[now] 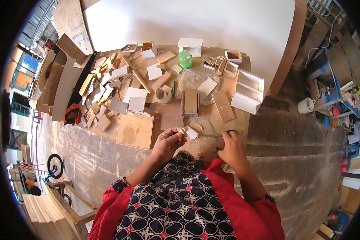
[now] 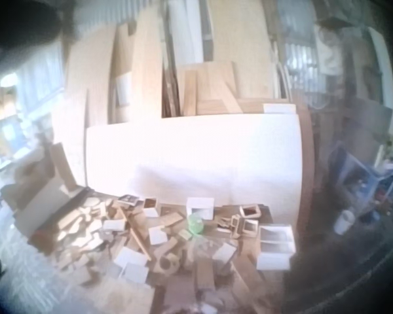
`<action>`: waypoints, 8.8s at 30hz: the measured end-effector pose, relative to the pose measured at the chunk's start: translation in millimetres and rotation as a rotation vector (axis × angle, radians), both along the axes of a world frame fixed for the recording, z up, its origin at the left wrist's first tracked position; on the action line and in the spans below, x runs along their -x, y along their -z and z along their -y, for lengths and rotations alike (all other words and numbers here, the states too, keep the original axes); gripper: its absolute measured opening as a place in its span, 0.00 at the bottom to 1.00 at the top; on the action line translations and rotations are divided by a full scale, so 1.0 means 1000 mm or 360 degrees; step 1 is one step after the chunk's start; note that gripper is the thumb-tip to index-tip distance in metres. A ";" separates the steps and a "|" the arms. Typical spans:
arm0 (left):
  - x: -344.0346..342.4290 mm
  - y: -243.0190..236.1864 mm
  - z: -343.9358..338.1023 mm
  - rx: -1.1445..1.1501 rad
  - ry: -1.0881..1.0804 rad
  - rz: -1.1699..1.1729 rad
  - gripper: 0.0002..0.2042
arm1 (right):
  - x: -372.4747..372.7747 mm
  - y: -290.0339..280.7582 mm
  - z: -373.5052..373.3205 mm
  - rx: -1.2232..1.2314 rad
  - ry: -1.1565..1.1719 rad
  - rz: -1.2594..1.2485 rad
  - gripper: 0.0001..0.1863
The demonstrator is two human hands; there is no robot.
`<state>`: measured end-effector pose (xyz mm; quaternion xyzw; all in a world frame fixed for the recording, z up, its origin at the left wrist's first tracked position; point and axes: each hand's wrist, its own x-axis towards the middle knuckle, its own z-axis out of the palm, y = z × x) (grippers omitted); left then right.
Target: The person constructs small wooden models by cutting small pieces of wood with scissors and gluing them together on a workbench.
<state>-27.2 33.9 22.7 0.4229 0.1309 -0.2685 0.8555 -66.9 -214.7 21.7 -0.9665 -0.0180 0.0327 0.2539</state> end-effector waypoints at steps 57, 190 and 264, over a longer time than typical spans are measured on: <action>0.016 -0.084 -0.060 0.0486 -0.0509 0.0224 0.14 | -0.114 -0.124 -0.080 -0.1749 -0.0481 0.0383 0.06; -0.086 0.014 -0.203 -0.1660 -0.1033 0.1245 0.13 | -0.192 -0.025 0.005 0.0085 -0.0152 0.0892 0.11; 0.136 0.050 -0.232 -0.1656 -0.0161 0.1590 0.04 | 0.159 0.032 -0.175 -0.0714 0.0527 0.0479 0.07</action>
